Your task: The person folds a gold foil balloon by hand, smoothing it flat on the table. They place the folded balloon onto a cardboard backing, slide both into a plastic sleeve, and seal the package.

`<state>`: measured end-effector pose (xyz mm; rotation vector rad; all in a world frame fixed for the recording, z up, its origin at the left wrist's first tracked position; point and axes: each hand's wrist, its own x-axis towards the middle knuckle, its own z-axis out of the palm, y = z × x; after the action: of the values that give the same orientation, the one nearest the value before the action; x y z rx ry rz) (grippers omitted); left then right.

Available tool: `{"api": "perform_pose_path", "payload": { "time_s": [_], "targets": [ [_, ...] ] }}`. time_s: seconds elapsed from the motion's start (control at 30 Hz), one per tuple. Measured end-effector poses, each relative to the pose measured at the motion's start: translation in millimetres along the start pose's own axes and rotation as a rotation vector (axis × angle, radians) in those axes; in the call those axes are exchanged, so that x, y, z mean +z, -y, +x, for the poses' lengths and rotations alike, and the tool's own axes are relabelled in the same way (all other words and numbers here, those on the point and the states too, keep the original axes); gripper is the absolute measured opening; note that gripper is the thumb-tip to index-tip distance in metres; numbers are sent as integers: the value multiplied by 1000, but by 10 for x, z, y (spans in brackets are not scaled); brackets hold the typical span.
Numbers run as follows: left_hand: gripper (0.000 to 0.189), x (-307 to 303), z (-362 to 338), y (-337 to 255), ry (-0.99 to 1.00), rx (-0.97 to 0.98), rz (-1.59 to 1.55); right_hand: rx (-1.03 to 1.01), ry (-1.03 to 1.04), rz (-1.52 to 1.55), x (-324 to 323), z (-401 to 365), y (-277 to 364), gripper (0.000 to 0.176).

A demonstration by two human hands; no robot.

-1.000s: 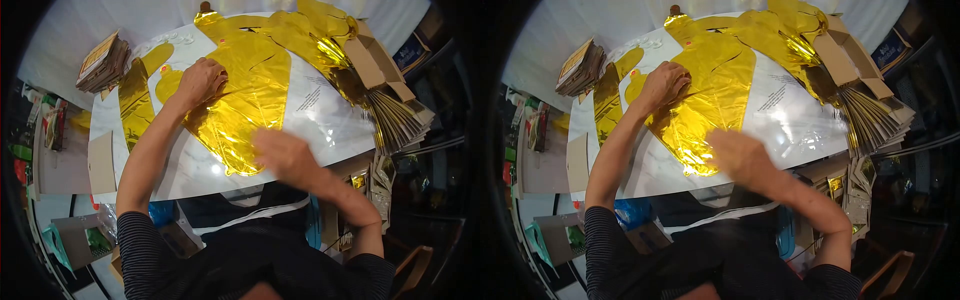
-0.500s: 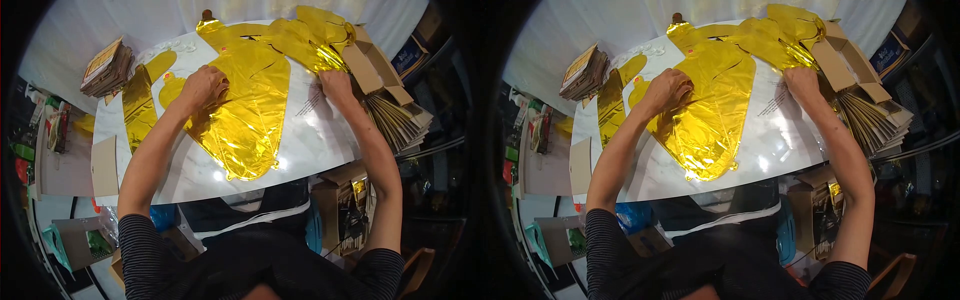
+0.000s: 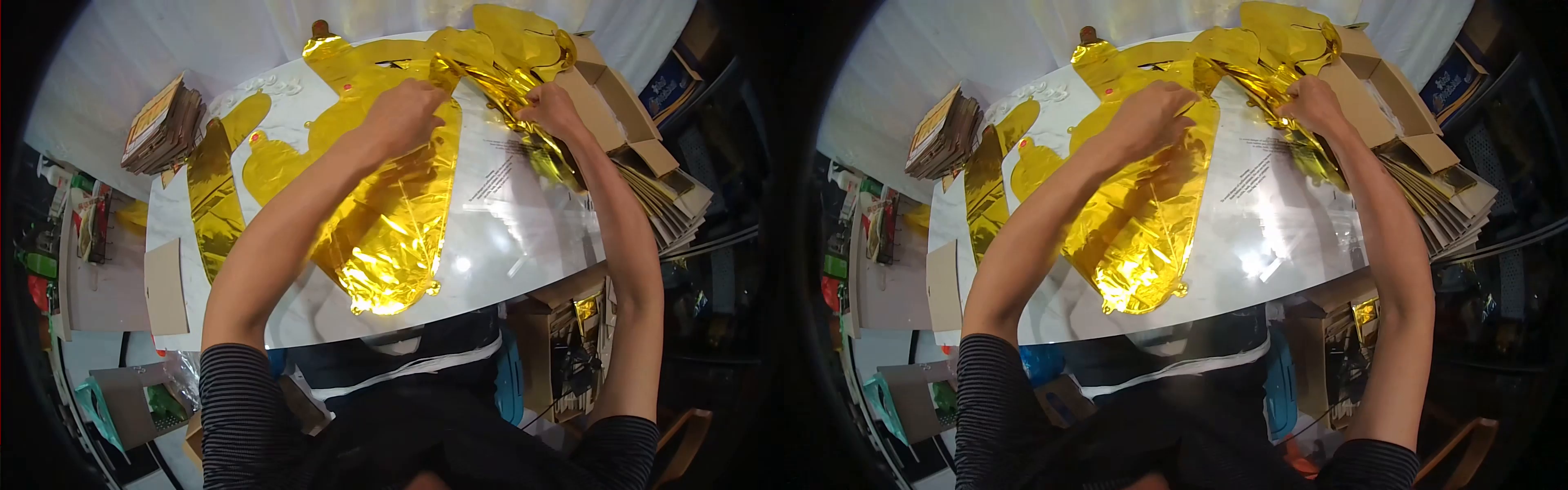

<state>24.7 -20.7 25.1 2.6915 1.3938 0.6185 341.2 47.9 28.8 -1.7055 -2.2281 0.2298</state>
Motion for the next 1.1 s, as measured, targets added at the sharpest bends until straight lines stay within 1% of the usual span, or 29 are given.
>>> {"api": "perform_pose_path", "payload": {
  "time_s": [0.07, 0.1, 0.17, 0.2, 0.23, 0.27, 0.3, 0.33, 0.4, 0.47, 0.5, 0.53, 0.57, 0.63, 0.7, 0.73, 0.77, 0.83, 0.9, 0.93, 0.97, 1.03, 1.07, 1.1],
  "targets": [
    [36, 202, 233, -97, -164, 163, 33, 24, 16, 19, 18, 32, 42, 36],
    [36, 289, 372, -142, -164, 164, 29, 44, 32, 40, 13, 38, 53, 37],
    [38, 423, 631, -232, -167, 271, 78, 19, 53, 0, 42, 88, 7, 38],
    [34, 471, 693, -275, -188, 291, 49, 40, 48, 71, 72, 105, 7, 40],
    [34, 540, 767, -276, -191, 291, 49, 61, 43, 142, 81, 123, 2, 45],
    [30, 618, 845, -257, -143, 275, 77, 64, 94, 79, 56, 208, -48, 43],
    [26, 690, 913, -229, -96, 260, 107, 63, 91, 77, 38, 257, -109, 43],
    [20, 734, 939, -230, -36, 210, 129, 42, 111, 130, 29, 281, -158, 39],
    [21, 809, 965, -194, -10, 181, 130, 21, 131, 185, 20, 380, -234, 37],
    [21, 868, 975, -164, 19, 151, 131, 42, 6, 72, -98, 491, -220, 31],
    [22, 890, 953, -167, -30, 147, 69, 42, 9, 75, -161, 566, -217, 31],
    [22, 902, 940, -163, -80, 143, 8, 22, -131, 59, -232, 664, -231, 30],
    [22, 905, 943, -152, -76, 141, 8, 2, -271, 43, -343, 725, -176, 29],
    [24, 883, 976, -134, -22, 148, -57, 84, -226, -72, -706, 860, -71, 40],
    [22, 806, 959, -187, -11, 124, -59, -157, -573, -294, -877, 1460, -696, 31],
    [20, 778, 958, -194, 0, 100, -63, -18, -570, -175, -1117, 1269, -341, 33],
    [20, 806, 979, -167, 0, 99, -60, 120, -561, -54, -1492, 1045, 91, 35],
    [17, 900, 1055, -93, 0, 78, -87, 31, -880, -246, -1958, 1161, 108, 38],
    [20, 885, 1108, -77, 21, 76, -86, 86, -1111, -268, -2427, 1354, 19, 38],
    [23, 872, 1130, -74, 47, 75, -89, 82, -1114, -270, -2558, 1338, 84, 38],
    [23, 868, 1159, -61, 42, 78, -89, 29, -1034, -258, -2671, 1248, 200, 38],
    [40, 835, 1231, -61, 177, 0, -124, -70, -876, -240, -2853, 980, 444, 39],
    [40, 898, 1268, -27, 170, 6, -125, -118, -797, -231, -2930, 882, 490, 39],
    [49, 962, 1280, 5, 3, -9, -216, -165, -716, -220, -2953, 768, 584, 39]
  ]
}}
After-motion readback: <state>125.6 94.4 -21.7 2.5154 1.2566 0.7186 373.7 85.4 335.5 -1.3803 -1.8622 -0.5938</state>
